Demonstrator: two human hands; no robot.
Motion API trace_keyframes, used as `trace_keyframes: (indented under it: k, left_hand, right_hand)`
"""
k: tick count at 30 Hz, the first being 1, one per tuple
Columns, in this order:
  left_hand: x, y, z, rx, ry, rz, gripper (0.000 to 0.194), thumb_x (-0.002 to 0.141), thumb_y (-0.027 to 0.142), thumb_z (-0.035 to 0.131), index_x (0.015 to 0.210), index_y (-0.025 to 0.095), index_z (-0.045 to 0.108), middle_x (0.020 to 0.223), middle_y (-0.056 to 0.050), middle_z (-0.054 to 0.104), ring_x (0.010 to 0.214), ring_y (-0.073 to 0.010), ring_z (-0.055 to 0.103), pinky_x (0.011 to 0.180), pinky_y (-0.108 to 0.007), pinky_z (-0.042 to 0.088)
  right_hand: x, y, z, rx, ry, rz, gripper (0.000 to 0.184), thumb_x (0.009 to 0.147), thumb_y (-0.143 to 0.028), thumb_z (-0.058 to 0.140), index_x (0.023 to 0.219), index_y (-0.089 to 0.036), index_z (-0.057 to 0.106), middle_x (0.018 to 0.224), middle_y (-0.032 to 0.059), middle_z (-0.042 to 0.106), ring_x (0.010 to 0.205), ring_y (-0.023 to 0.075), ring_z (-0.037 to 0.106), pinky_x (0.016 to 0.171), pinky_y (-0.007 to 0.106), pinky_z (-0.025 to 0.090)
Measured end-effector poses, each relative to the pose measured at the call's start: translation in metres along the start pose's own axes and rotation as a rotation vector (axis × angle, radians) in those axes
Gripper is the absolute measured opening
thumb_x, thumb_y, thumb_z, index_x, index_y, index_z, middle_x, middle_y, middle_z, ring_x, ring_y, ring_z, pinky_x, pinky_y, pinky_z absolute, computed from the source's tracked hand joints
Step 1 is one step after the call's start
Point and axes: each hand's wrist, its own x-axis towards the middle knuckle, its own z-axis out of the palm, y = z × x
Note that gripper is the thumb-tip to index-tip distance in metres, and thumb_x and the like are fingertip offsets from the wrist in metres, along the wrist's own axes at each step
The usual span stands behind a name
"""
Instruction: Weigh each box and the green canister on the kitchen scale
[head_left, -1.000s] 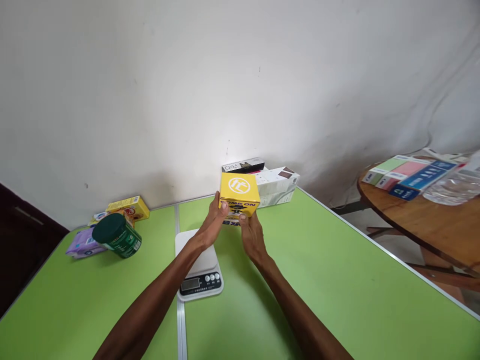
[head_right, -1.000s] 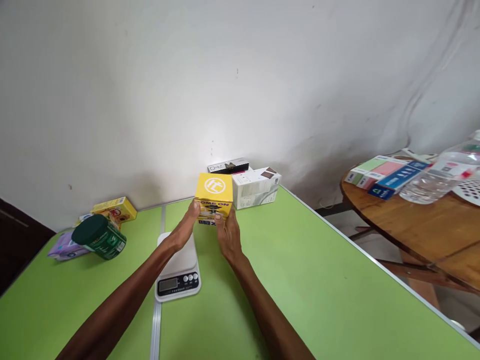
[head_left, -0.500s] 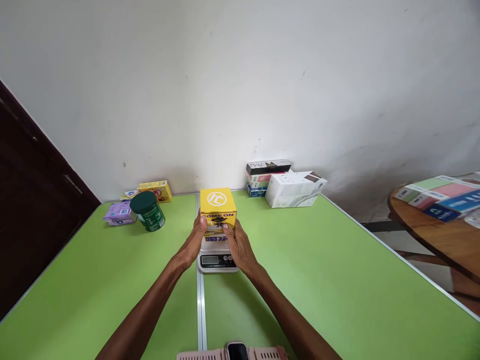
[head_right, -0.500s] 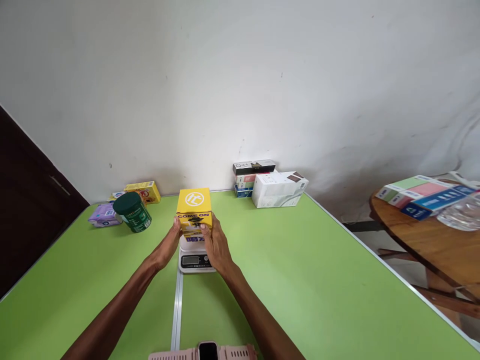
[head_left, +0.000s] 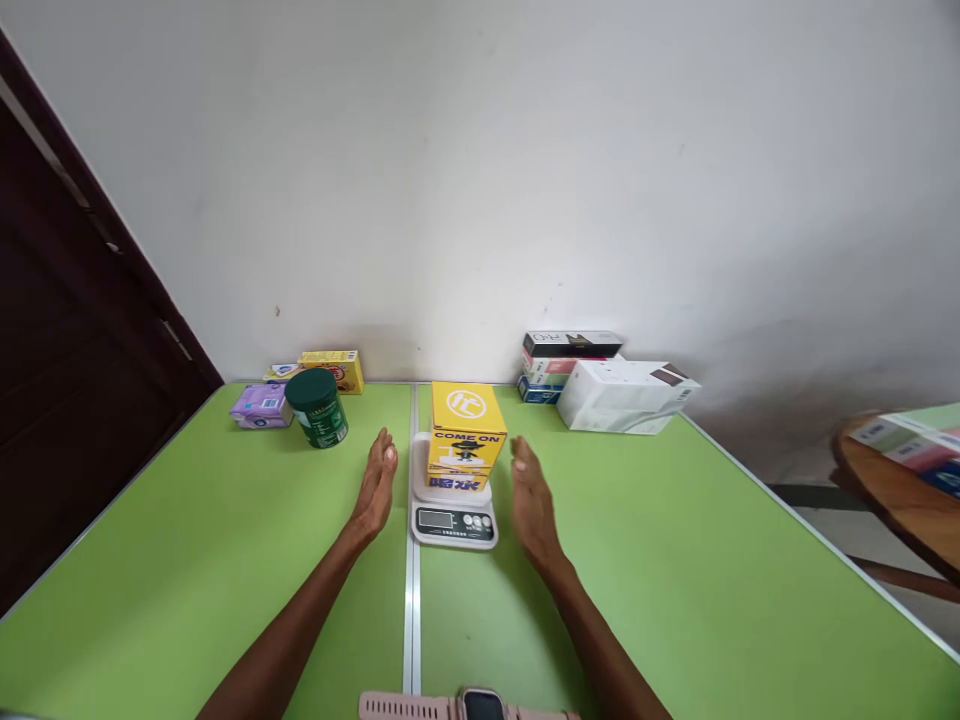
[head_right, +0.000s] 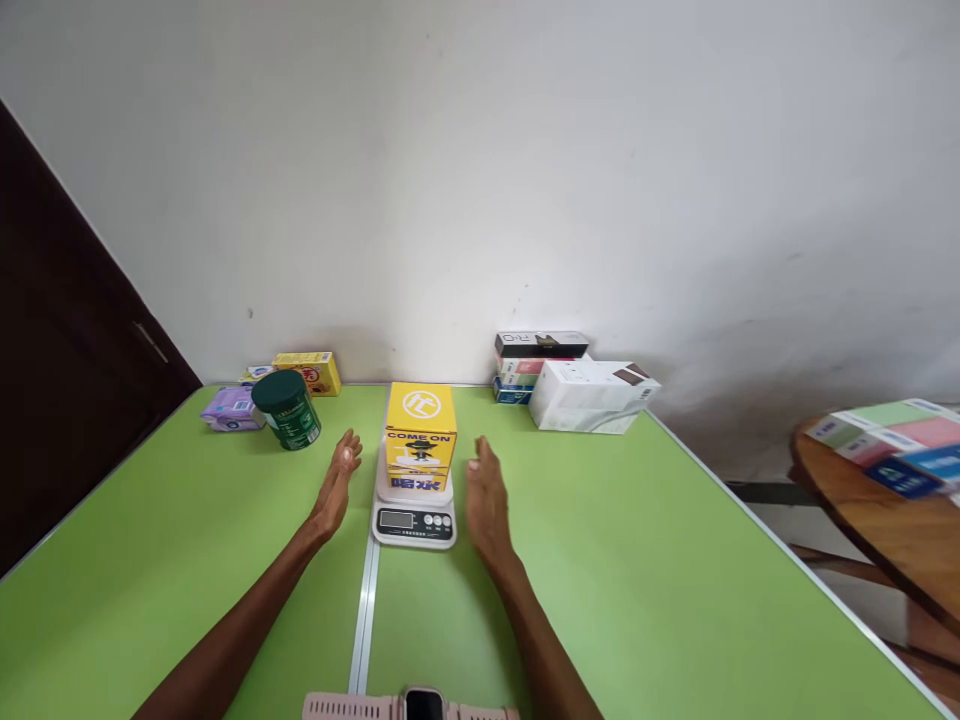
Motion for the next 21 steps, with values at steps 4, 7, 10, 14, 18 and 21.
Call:
trace_keyframes:
  k: [4, 7, 10, 14, 18, 21]
  left_hand:
    - [-0.005, -0.026, -0.021, -0.041, 0.111, -0.031, 0.088, 0.092, 0.08, 0.051, 0.157, 0.021, 0.042, 0.164, -0.02, 0.043, 0.15, -0.0342, 0.048, 0.127, -0.053, 0.033]
    - [-0.006, -0.027, -0.026, -0.067, 0.137, -0.026, 0.091, 0.089, 0.083, 0.052, 0.153, 0.019, 0.046, 0.158, -0.021, 0.05, 0.144, -0.0356, 0.054, 0.124, -0.052, 0.04]
    - [-0.004, -0.022, -0.024, -0.071, 0.151, -0.038, 0.096, 0.086, 0.085, 0.052, 0.152, 0.016, 0.047, 0.154, -0.023, 0.053, 0.141, -0.0369, 0.056, 0.122, -0.052, 0.042]
    - [-0.004, -0.021, -0.023, -0.075, 0.154, -0.036, 0.093, 0.088, 0.083, 0.052, 0.151, 0.016, 0.048, 0.153, -0.023, 0.054, 0.141, -0.0366, 0.057, 0.121, -0.053, 0.043]
    - [-0.005, -0.022, -0.023, -0.034, 0.139, -0.022, 0.086, 0.09, 0.081, 0.051, 0.15, 0.019, 0.05, 0.153, -0.02, 0.055, 0.141, -0.0352, 0.057, 0.122, -0.054, 0.042]
    - [-0.007, -0.021, -0.023, -0.014, 0.126, -0.015, 0.088, 0.09, 0.082, 0.049, 0.15, 0.018, 0.049, 0.153, -0.021, 0.054, 0.141, -0.0355, 0.057, 0.122, -0.053, 0.041]
  right_hand:
    - [0.001, 0.032, -0.012, -0.056, 0.09, 0.112, 0.09, 0.094, -0.082, 0.038, 0.142, -0.009, 0.059, 0.157, 0.0252, 0.05, 0.148, 0.0386, 0.044, 0.125, 0.059, 0.03]
    - [0.0, 0.037, -0.015, -0.062, 0.101, 0.109, 0.082, 0.096, -0.079, 0.037, 0.136, -0.013, 0.064, 0.155, 0.0229, 0.052, 0.148, 0.037, 0.045, 0.124, 0.059, 0.03]
    - [-0.002, 0.036, -0.016, -0.043, 0.107, 0.12, 0.078, 0.098, -0.076, 0.038, 0.137, -0.014, 0.063, 0.154, 0.0213, 0.054, 0.146, 0.0352, 0.048, 0.123, 0.057, 0.032]
    - [-0.002, 0.036, -0.016, -0.029, 0.101, 0.136, 0.077, 0.099, -0.074, 0.039, 0.141, -0.013, 0.062, 0.153, 0.0208, 0.056, 0.144, 0.0347, 0.05, 0.121, 0.056, 0.035]
    - [-0.003, 0.037, -0.016, -0.021, 0.114, 0.143, 0.075, 0.1, -0.072, 0.04, 0.142, -0.014, 0.062, 0.151, 0.0205, 0.058, 0.141, 0.0344, 0.052, 0.12, 0.055, 0.036]
    - [-0.003, 0.034, -0.016, -0.027, 0.114, 0.148, 0.078, 0.099, -0.074, 0.039, 0.142, -0.013, 0.062, 0.151, 0.0215, 0.058, 0.141, 0.0347, 0.053, 0.121, 0.055, 0.035]
